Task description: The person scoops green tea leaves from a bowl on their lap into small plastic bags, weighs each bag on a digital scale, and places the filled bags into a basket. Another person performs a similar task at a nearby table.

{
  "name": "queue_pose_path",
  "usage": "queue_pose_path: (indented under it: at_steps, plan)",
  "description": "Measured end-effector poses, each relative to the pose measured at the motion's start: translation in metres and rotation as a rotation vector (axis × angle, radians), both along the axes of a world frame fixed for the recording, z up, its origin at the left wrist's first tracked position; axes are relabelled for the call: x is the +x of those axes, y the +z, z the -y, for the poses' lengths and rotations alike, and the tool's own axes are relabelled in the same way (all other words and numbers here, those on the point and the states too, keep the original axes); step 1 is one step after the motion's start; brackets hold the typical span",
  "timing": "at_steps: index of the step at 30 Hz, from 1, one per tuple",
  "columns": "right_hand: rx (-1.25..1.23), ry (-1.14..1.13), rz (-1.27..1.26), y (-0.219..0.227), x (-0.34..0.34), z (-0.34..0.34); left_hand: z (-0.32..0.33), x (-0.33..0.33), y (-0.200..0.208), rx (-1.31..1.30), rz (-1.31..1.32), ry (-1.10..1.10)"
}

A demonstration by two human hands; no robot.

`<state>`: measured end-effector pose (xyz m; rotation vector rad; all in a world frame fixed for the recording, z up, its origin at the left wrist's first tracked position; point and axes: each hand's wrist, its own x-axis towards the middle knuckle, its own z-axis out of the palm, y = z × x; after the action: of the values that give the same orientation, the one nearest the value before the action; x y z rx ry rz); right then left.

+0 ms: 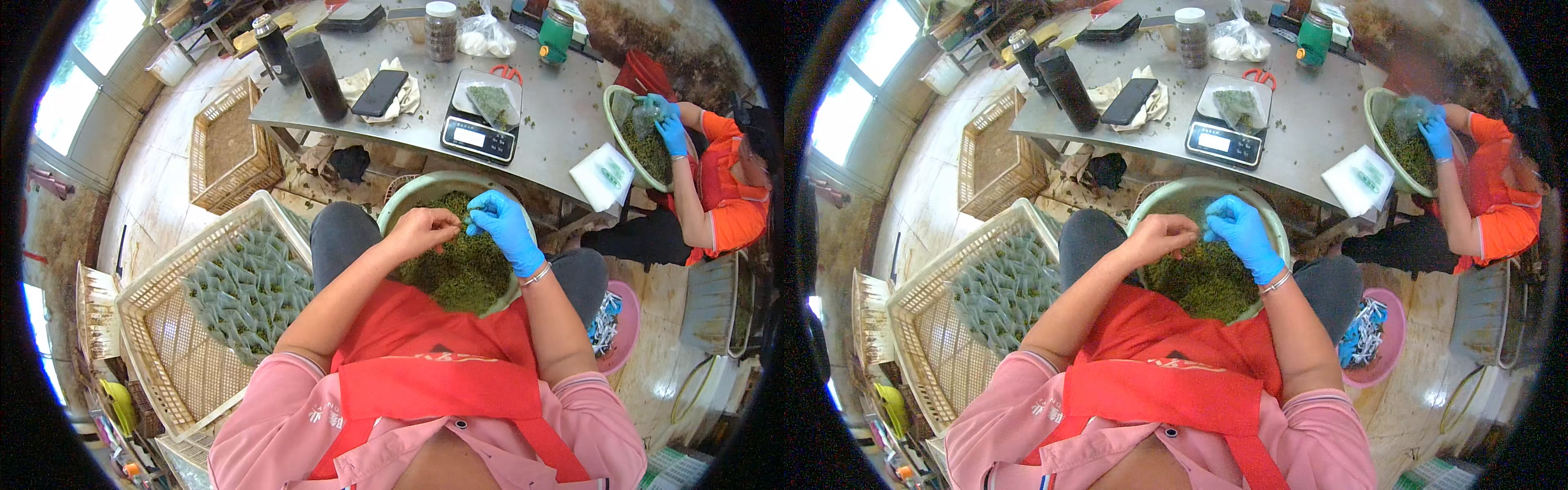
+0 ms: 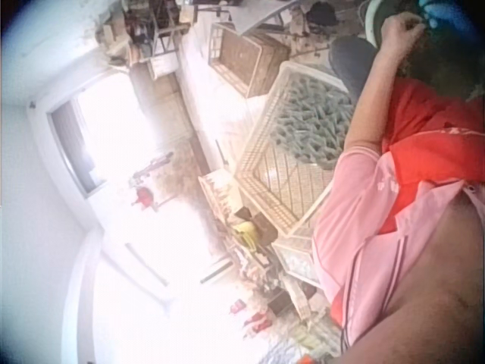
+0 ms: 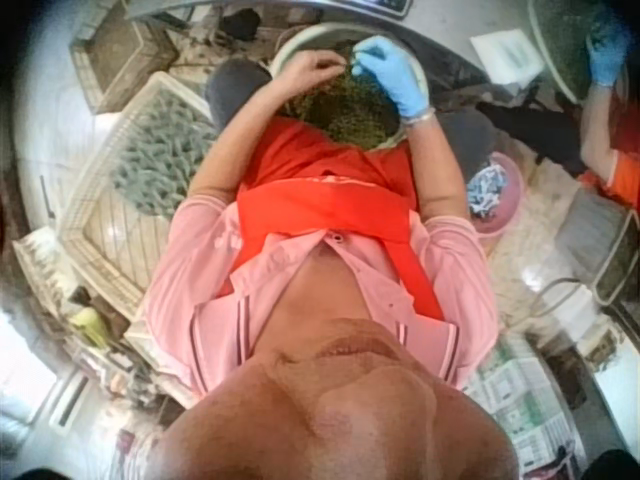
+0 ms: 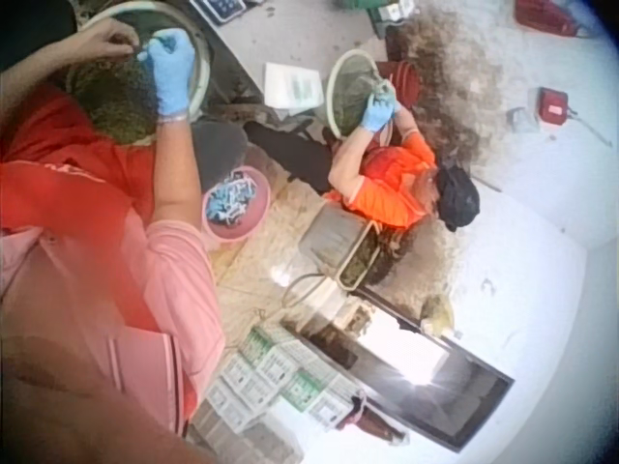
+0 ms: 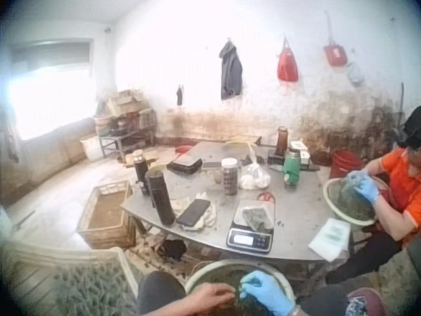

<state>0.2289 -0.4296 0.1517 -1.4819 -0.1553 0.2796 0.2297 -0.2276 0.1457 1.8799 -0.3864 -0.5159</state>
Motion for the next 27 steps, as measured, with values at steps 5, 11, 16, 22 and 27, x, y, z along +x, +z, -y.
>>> queue_pose_path:
  at_steps: [5,11,16,22,27]
  plan:
    - [-0.169,-0.163,0.136,-0.02,0.0,-0.009,0.0,0.01,-0.012,-0.315,-0.375,0.064]
    - [-0.096,-0.315,0.116,-0.043,0.006,-0.022,0.001,0.013,-0.022,-0.352,-0.424,0.117]
    - [-0.16,-0.348,0.041,-0.057,0.026,0.015,-0.003,0.001,-0.028,-0.347,-0.428,0.128]
    - [-0.129,0.019,-0.045,-0.018,0.004,0.004,-0.009,0.012,-0.026,-0.349,-0.393,0.14]
    - [-0.249,0.108,0.072,-0.027,0.001,-0.003,-0.007,0.011,-0.028,-0.312,-0.414,0.036]
